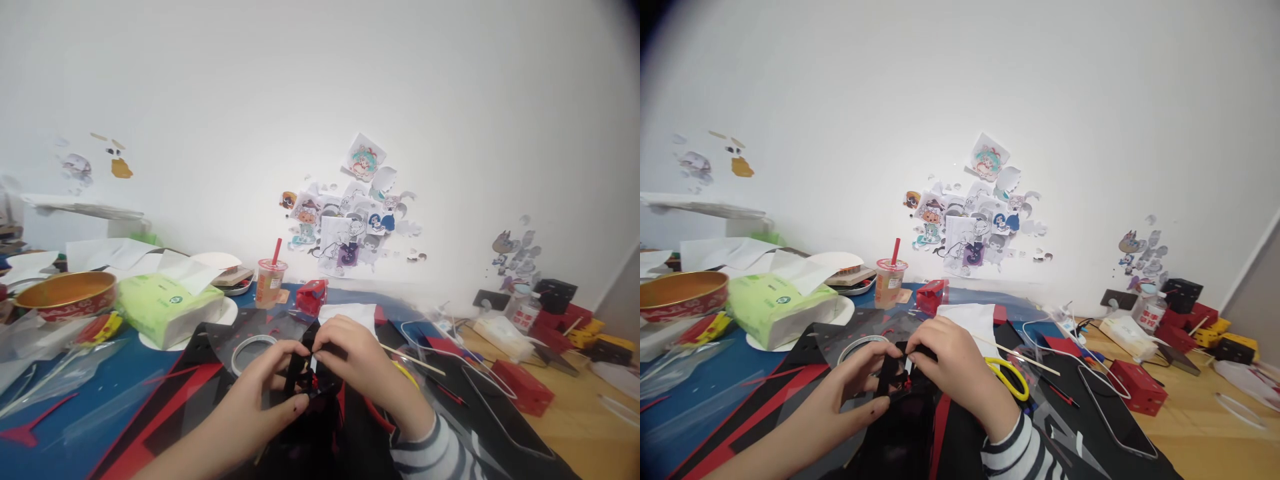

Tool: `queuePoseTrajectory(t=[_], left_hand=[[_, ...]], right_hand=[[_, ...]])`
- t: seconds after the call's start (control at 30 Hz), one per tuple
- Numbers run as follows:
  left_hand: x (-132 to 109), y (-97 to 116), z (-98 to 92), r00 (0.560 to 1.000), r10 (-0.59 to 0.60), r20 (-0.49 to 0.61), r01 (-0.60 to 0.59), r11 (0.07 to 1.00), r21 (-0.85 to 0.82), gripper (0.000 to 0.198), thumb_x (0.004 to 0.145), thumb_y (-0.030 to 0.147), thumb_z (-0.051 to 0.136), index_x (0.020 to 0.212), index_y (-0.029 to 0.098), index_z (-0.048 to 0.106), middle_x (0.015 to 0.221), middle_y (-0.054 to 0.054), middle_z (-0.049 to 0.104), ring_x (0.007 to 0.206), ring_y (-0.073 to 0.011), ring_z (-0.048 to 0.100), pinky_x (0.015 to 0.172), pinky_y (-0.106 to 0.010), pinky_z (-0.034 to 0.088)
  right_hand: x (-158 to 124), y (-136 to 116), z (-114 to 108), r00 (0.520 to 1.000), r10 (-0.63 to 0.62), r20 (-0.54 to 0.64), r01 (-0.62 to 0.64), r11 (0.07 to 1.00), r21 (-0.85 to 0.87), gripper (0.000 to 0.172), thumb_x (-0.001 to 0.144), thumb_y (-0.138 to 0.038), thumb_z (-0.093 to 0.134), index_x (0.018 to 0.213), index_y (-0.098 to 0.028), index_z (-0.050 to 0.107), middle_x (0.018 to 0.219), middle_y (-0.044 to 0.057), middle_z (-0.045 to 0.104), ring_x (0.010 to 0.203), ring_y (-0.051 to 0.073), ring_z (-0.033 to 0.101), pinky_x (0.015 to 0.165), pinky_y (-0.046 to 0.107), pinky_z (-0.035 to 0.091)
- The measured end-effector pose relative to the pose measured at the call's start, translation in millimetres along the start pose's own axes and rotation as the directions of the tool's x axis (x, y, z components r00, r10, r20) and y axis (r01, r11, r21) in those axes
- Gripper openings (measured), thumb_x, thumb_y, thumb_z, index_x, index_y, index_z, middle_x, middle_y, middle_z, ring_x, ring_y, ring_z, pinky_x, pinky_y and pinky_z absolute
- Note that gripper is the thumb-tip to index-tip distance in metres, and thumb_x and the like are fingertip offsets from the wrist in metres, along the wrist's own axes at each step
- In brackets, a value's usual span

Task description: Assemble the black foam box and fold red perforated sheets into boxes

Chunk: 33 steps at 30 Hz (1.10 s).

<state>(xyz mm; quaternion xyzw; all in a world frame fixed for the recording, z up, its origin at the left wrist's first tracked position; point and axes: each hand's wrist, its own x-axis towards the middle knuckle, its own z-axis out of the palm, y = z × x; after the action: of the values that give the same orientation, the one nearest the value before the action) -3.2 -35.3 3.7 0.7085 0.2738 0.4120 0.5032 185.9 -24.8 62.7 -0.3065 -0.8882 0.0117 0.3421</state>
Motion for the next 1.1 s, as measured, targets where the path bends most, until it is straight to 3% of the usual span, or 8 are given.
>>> queuePoseTrajectory(t=[0.17, 0.27, 0.37, 0.47, 0.6, 0.73, 0.9, 1.1], left_hand=[[7, -3, -2.5, 0.992, 0.11, -0.067, -0.117, 0.987, -0.111, 0.027, 0.08, 0.045, 0.056, 0.092, 0.024, 0.044, 0.088, 0.003, 0.05, 0.079, -0.012, 0.05, 0.064, -0.02, 0.039], [15, -1, -3.7, 0.995, -0.008, -0.095, -0.012, 0.977, -0.213, 0.035, 0.077, 0.054, 0.054, 0.089, 0.024, 0.042, 0.067, 0.008, 0.044, 0.06, -0.0082, 0.044, 0.053, -0.018, 0.034], [19, 2, -3.7, 0.99, -0.102, -0.099, 0.078, 0.973, -0.216, 0.047, 0.071, 0.058, 0.059, 0.097, 0.023, 0.043, 0.062, 0.008, 0.044, 0.054, -0.0091, 0.044, 0.049, -0.018, 0.033], [18, 3, -3.9, 0.985, 0.003, -0.171, 0.001, 1.0, 0.024, 0.037, 0.077, 0.049, 0.055, 0.101, 0.021, 0.051, 0.067, 0.004, 0.054, 0.062, -0.0128, 0.05, 0.055, -0.022, 0.038], [19, 1, -6.2, 0.979, 0.149, -0.139, -0.078, 0.904, 0.421, 0.018, 0.079, 0.032, 0.052, 0.088, 0.021, 0.063, 0.069, 0.001, 0.06, 0.062, -0.0141, 0.051, 0.057, -0.022, 0.038], [25, 0, -9.8, 0.982, 0.187, -0.034, -0.149, 0.87, 0.47, 0.015, 0.075, 0.027, 0.055, 0.076, 0.018, 0.067, 0.068, -0.001, 0.062, 0.059, -0.0136, 0.05, 0.05, -0.02, 0.036], [29, -2, -11.3, 0.964, 0.264, 0.039, -0.246, 0.823, 0.512, 0.02, 0.076, 0.027, 0.054, 0.062, 0.016, 0.063, 0.058, 0.001, 0.057, 0.054, -0.0112, 0.045, 0.05, -0.02, 0.033], [25, -5, -11.5, 0.966, 0.259, 0.024, -0.234, 0.824, 0.516, 0.016, 0.073, 0.025, 0.056, 0.062, 0.016, 0.062, 0.057, 0.002, 0.054, 0.051, -0.0095, 0.04, 0.046, -0.019, 0.03]], right_hand=[[-1, -2, 3, 1.0, -0.01, -0.008, 0.01, 0.999, 0.03, 0.013, 0.079, -0.006, 0.057, 0.08, -0.02, 0.058, 0.077, 0.001, 0.06, 0.076, 0.015, 0.053, 0.068, 0.025, 0.041], [-2, -1, 4, 1.0, -0.018, -0.015, 0.018, 0.999, 0.041, 0.013, 0.08, -0.008, 0.056, 0.083, -0.02, 0.059, 0.077, 0.001, 0.06, 0.076, 0.015, 0.053, 0.069, 0.026, 0.042], [-3, 0, 6, 0.999, -0.017, -0.038, 0.019, 0.999, 0.049, 0.014, 0.082, -0.01, 0.053, 0.087, -0.021, 0.06, 0.079, 0.002, 0.062, 0.077, 0.015, 0.054, 0.071, 0.027, 0.043], [-5, 1, 9, 0.998, -0.017, -0.066, 0.021, 0.998, 0.063, 0.015, 0.082, -0.012, 0.051, 0.09, -0.021, 0.06, 0.081, 0.003, 0.062, 0.078, 0.016, 0.055, 0.071, 0.028, 0.044], [-7, 2, 12, 0.997, 0.043, -0.065, -0.035, 0.991, 0.126, 0.031, 0.081, -0.013, 0.051, 0.109, -0.024, 0.056, 0.082, 0.001, 0.06, 0.077, 0.015, 0.054, 0.073, 0.028, 0.044], [-6, -1, 12, 0.991, 0.129, -0.034, -0.119, 0.97, 0.212, 0.061, 0.074, -0.008, 0.051, 0.13, -0.029, 0.037, 0.076, -0.003, 0.055, 0.07, 0.012, 0.052, 0.071, 0.026, 0.045], [1, -7, 9, 0.995, 0.089, -0.038, -0.077, 0.966, 0.247, 0.035, 0.075, -0.01, 0.05, 0.107, -0.023, 0.054, 0.069, -0.004, 0.05, 0.066, 0.011, 0.05, 0.068, 0.025, 0.043], [7, -7, 5, 0.997, 0.049, 0.06, -0.057, 0.988, 0.147, 0.018, 0.083, -0.014, 0.049, 0.099, -0.022, 0.049, 0.069, -0.004, 0.055, 0.065, 0.012, 0.053, 0.065, 0.024, 0.043]])
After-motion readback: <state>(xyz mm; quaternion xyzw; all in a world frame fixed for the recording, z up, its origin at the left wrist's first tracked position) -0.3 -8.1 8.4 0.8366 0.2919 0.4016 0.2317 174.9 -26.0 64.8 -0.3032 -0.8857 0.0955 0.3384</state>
